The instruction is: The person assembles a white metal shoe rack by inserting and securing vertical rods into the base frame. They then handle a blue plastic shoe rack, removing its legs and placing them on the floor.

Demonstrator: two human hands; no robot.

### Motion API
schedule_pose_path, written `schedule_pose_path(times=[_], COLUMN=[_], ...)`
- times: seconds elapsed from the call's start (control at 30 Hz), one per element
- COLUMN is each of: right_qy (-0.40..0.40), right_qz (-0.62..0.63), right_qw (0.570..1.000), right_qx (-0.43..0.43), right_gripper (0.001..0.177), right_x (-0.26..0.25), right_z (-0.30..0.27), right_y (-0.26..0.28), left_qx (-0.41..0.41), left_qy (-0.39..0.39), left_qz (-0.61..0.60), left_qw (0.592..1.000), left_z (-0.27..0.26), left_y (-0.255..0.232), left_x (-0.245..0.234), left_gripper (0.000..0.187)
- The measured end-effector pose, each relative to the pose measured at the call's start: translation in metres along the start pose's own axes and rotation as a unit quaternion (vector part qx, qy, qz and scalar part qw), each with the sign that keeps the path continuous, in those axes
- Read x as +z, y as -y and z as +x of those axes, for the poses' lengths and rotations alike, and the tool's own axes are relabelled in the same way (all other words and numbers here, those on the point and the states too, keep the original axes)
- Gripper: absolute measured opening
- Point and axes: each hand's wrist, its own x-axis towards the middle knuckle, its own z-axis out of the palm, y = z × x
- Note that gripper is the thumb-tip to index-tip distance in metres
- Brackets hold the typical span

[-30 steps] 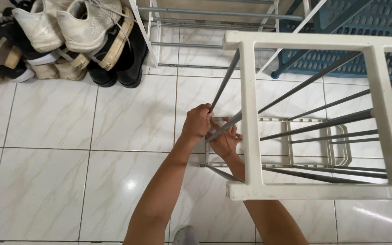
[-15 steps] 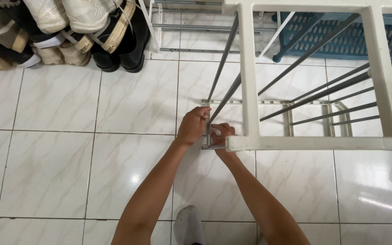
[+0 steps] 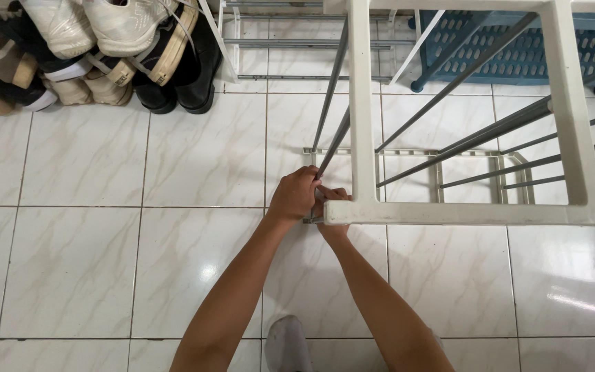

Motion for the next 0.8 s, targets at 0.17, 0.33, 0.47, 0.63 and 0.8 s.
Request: schedule_pose_path(times=[0.17,0.33,0.47,0.63,0.8], right_qy=[-0.010,-0.007,0.057,0.157,0.184], right_qz=[0.120,0.023,0.002,0.002,-0.035], right_qw=[0.990,1.000,0.998,0.979,0.982], right_qx=[0.072,0.017,0.026,0.129,0.037], right_gripper=[0.035,0.032,0.042,0.032,0.028], right_x=[0.030,0.039,0.038,-0.006,-0.054], right_z=[0.011,0.011,0.014,0.010,-0.015], right_y=[-0.018,-0.036,-0.047,-0.026,0.007], left_qx=[0.029,0.036,0.024,-0.092,-0.060], left_qy=[-0.035,-0.036,-0.042,-0.029,0.003], left_qz=[-0.029,-0.018,-0.020,-0.070,-0.092], left_qw=[0.999,0.999,0.999,0.993,0.994], left_z=[0.013,0.019,0.016,-0.023,-0.069], left_y=[0.013,0.016,0.016,0.005,-0.005], left_x=[0.009,0.009,0.008,-0.004,0.000], left_gripper=[0.013,0.014,0.019,0.031,0.032])
